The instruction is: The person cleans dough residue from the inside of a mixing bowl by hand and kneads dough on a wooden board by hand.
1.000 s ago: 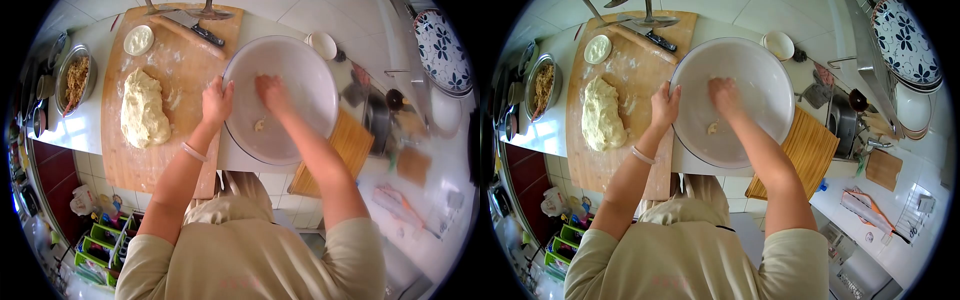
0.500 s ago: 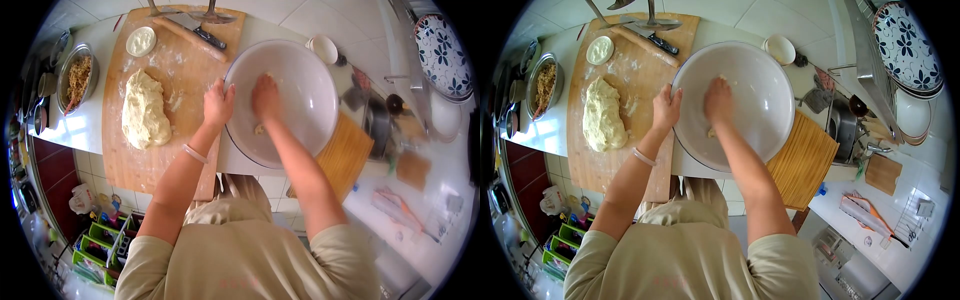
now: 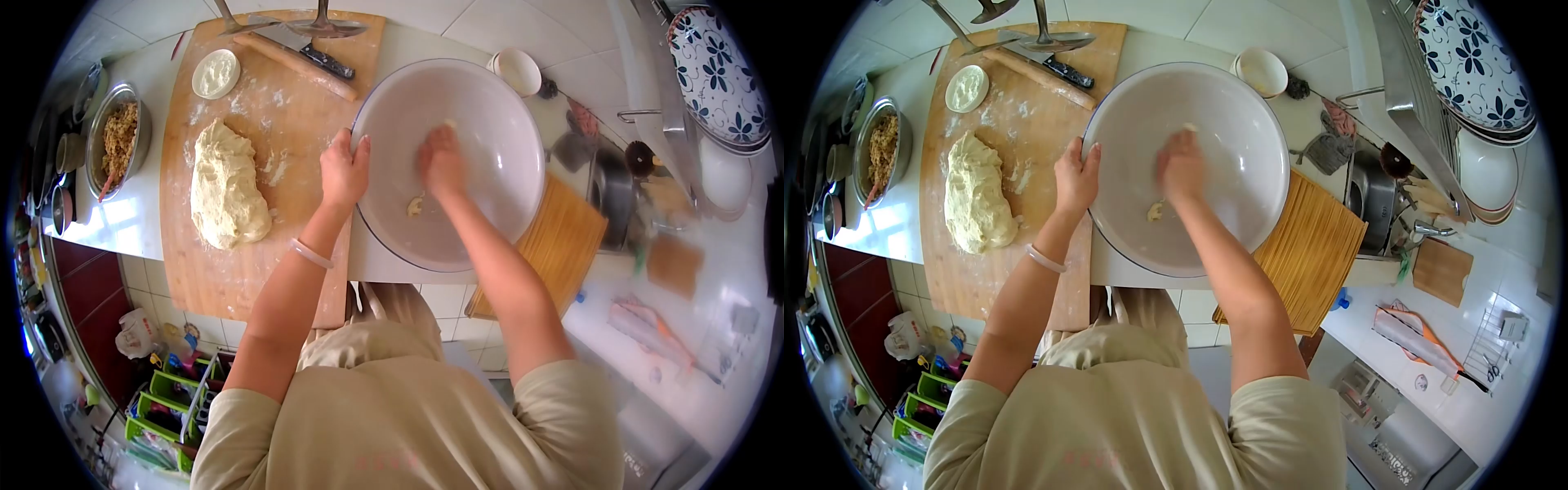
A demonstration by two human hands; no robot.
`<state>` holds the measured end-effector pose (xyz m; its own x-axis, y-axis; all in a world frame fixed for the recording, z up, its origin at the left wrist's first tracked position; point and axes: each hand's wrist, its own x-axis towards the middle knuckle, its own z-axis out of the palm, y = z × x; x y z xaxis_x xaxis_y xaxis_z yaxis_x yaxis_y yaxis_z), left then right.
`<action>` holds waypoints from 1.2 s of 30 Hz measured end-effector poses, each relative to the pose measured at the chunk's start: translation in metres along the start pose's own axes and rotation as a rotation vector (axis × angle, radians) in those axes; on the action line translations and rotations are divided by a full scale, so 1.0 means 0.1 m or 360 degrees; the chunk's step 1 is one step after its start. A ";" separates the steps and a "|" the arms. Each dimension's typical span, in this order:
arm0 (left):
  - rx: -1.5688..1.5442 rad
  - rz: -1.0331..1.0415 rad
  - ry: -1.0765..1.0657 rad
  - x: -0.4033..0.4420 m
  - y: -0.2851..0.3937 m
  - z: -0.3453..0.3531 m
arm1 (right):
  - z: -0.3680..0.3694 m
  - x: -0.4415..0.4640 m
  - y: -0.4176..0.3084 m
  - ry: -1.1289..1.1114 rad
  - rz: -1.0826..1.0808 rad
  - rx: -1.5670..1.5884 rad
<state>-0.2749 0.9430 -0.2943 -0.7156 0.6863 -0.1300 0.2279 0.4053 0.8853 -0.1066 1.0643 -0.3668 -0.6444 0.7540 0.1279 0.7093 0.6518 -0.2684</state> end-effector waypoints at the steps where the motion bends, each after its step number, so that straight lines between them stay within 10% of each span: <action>1: 0.0000 -0.0001 -0.0006 0.00 -0.03 0.00 | 0.05 -0.05 -0.27 -0.0302 -0.0003 -0.0064; 8: -0.0020 0.0111 0.0013 0.01 -0.10 0.02 | -0.32 -0.39 0.02 -0.0458 -0.0801 -0.0037; 11: -0.0034 0.0114 0.0029 0.01 -0.08 0.01 | -0.24 -0.02 0.12 -0.0202 -0.0363 -0.0054; 19: -0.0093 -0.0066 -0.0088 0.02 0.03 -0.04 | -0.36 -0.48 0.12 -0.0458 -0.0722 -0.0102; 27: -0.0084 0.0003 -0.0050 0.01 -0.01 0.01 | -0.13 0.20 -0.05 -0.0132 0.0019 -0.0066; 30: -0.0001 0.0074 0.0032 0.01 -0.06 0.06 | 0.04 -0.05 -0.34 -0.0570 -0.0254 -0.0431; 36: -0.0029 -0.0012 -0.0010 -0.01 0.01 0.01 | -0.19 0.19 0.05 -0.0212 -0.0480 -0.0062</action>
<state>-0.2736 0.9437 -0.2934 -0.7133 0.6869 -0.1393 0.2104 0.3995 0.8923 -0.1102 1.0833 -0.3477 -0.8571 0.5106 0.0692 0.4894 0.8487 -0.2004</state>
